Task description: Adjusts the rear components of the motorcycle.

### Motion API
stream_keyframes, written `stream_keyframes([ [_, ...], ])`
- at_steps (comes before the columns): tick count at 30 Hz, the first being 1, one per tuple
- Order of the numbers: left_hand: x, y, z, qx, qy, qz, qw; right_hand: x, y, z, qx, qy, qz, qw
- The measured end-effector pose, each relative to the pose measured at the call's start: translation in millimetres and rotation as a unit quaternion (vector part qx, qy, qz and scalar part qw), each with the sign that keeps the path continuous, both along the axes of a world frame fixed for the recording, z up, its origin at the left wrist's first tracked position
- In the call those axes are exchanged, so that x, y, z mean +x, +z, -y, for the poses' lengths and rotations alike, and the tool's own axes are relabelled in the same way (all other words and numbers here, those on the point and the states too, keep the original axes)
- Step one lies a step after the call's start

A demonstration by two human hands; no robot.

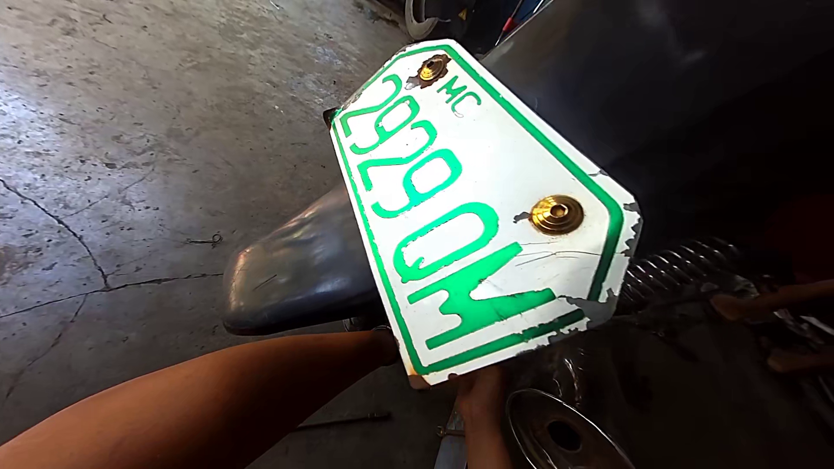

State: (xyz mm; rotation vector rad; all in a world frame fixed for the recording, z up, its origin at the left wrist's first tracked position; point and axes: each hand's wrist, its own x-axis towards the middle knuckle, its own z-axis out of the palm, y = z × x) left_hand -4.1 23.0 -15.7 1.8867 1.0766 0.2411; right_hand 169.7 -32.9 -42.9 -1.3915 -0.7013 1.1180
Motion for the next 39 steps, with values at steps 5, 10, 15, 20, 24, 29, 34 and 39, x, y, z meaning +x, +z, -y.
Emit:
stream_keyframes([
  [5, -9, -3, 3, 0.014, -0.002, -0.036, 0.999, 7, 0, -19, -0.066, -0.037, -0.106, 0.991],
  [10, -8, 29, 7, -0.027, -0.013, -0.050, 0.998, -3, 10, -33, -0.055, -0.094, -0.158, 0.981],
  [15, -6, 13, 11, -0.025, 0.027, -0.020, 0.999, -3, 12, -41, -0.082, -0.064, -0.182, 0.978],
  [20, 4, 22, 17, -0.035, 0.066, -0.020, 0.997, 13, 1, -43, -0.052, 0.013, -0.172, 0.984],
  [24, 11, 22, 13, 0.025, 0.052, 0.012, 0.998, -34, 95, -19, -0.240, -0.065, -0.084, 0.965],
  [29, 16, 23, 9, 0.048, 0.054, -0.042, 0.997, 16, -2, -48, -0.086, 0.021, -0.196, 0.977],
  [34, 18, 21, 6, 0.047, 0.059, -0.048, 0.996, 10, 8, -47, -0.117, -0.013, -0.184, 0.976],
  [39, 15, 23, 3, 0.033, 0.050, -0.038, 0.997, 9, 8, -48, -0.105, -0.007, -0.190, 0.976],
])
